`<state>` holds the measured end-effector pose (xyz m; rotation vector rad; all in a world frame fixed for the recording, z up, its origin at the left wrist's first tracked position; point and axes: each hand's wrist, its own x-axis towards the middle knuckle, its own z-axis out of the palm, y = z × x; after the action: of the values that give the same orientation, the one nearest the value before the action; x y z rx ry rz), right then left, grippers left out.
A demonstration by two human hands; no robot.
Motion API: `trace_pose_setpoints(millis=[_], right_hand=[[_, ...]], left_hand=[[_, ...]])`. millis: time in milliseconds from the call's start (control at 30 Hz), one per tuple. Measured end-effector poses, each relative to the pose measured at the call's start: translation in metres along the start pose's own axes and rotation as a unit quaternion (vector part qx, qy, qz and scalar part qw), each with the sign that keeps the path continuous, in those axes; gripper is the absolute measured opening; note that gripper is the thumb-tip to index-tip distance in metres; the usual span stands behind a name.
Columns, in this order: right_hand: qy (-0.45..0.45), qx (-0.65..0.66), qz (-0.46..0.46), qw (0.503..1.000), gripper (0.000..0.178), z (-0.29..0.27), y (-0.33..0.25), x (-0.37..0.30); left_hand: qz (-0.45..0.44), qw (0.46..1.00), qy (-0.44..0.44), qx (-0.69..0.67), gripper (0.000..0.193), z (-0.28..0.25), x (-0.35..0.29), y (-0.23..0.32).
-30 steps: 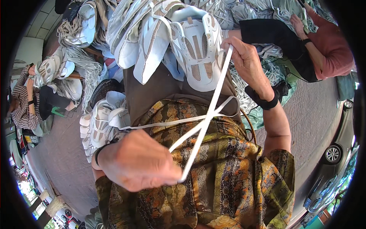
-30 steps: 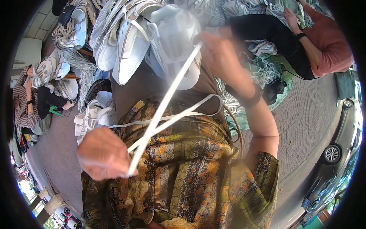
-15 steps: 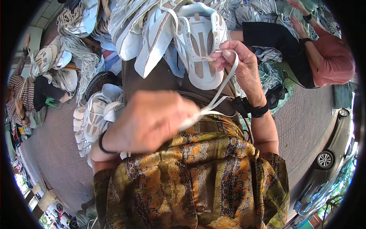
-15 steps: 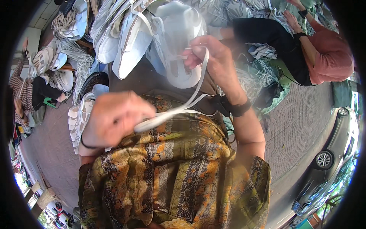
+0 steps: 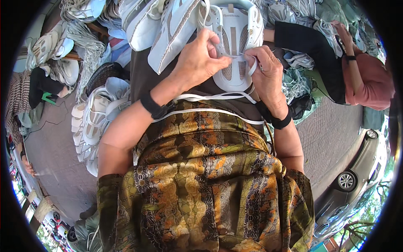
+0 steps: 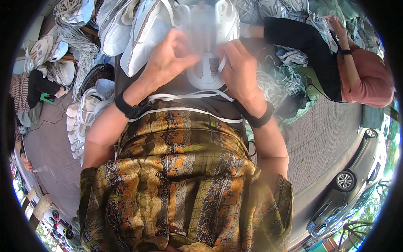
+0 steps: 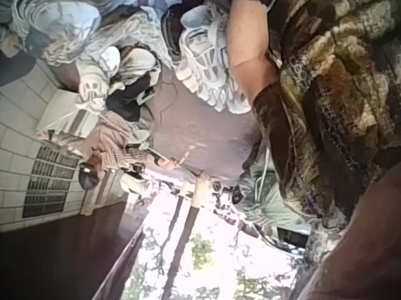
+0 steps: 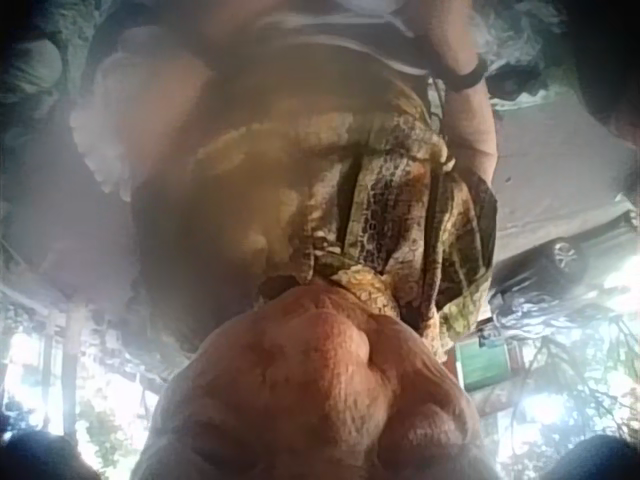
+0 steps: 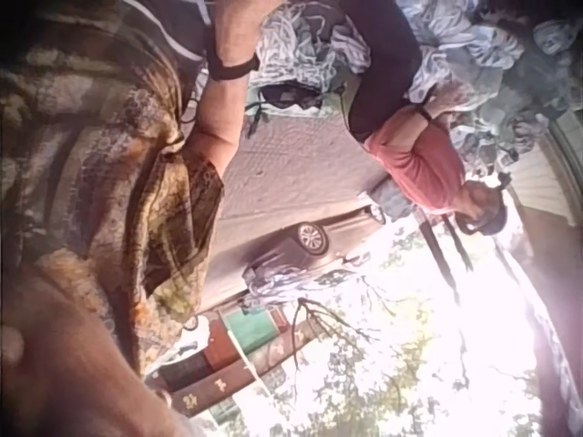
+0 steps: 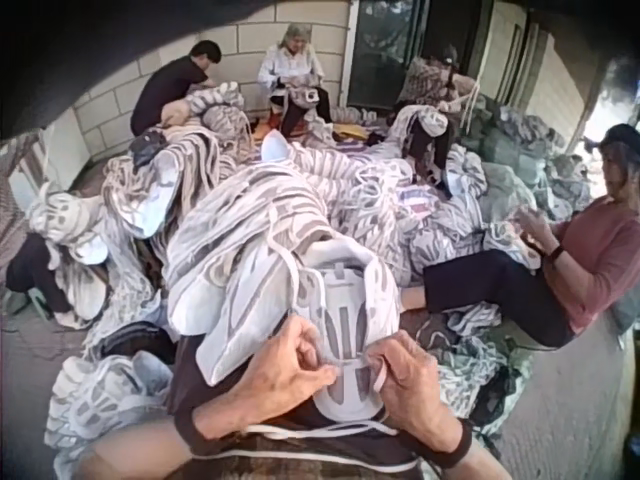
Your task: The person threads white shoelaces through the eyelets of a white sneaker held in their hands. They pull the laces tight and adjust the fit, working on the shoe while surrounded by piles of other footwear and loose laces.
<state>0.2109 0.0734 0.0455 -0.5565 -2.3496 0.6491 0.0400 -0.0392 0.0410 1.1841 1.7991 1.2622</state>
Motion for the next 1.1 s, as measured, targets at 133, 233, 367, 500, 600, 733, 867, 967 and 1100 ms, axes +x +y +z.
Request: trace_pose_setpoints(millis=[133, 233, 367, 500, 600, 733, 867, 967, 1100], right_hand=[[-0.03, -0.086, -0.019, 0.996, 0.012, -0.003, 0.0, 0.001], [-0.023, -0.076, -0.022, 0.997, 0.012, -0.005, 0.0, 0.001], [-0.005, -0.045, -0.006, 0.999, 0.014, -0.001, 0.001, 0.0], [-0.047, -0.161, -0.04, 0.985, 0.013, 0.002, 0.0, 0.0], [-0.07, -0.166, -0.03, 0.983, 0.015, 0.004, 0.002, 0.001], [-0.064, -0.055, -0.028, 0.996, 0.026, 0.007, 0.015, 0.004], [-0.045, -0.102, -0.023, 0.994, 0.026, 0.012, 0.012, 0.001], [-0.029, -0.146, -0.031, 0.988, 0.025, 0.013, 0.007, -0.004], [-0.033, -0.181, -0.048, 0.982, 0.026, 0.014, 0.006, -0.003]], left_hand=[[0.047, 0.996, 0.011, 0.075, 0.052, 0.012, -0.002, -0.001], [0.05, 0.997, -0.001, 0.052, 0.051, 0.018, -0.004, -0.005], [0.044, 0.998, -0.006, 0.044, 0.05, 0.019, -0.003, -0.006], [0.047, 0.997, 0.007, 0.063, 0.05, 0.022, -0.002, -0.009], [0.056, 0.996, 0.018, 0.071, 0.05, 0.025, -0.001, -0.015], [0.068, 0.994, 0.034, 0.084, 0.049, 0.028, -0.002, -0.016], [0.058, 0.994, 0.034, 0.084, 0.048, 0.03, -0.001, -0.016], [0.061, 0.994, 0.035, 0.082, 0.048, 0.032, 0.0, -0.016], [0.054, 0.994, 0.033, 0.09, 0.046, 0.033, 0.0, -0.014]])
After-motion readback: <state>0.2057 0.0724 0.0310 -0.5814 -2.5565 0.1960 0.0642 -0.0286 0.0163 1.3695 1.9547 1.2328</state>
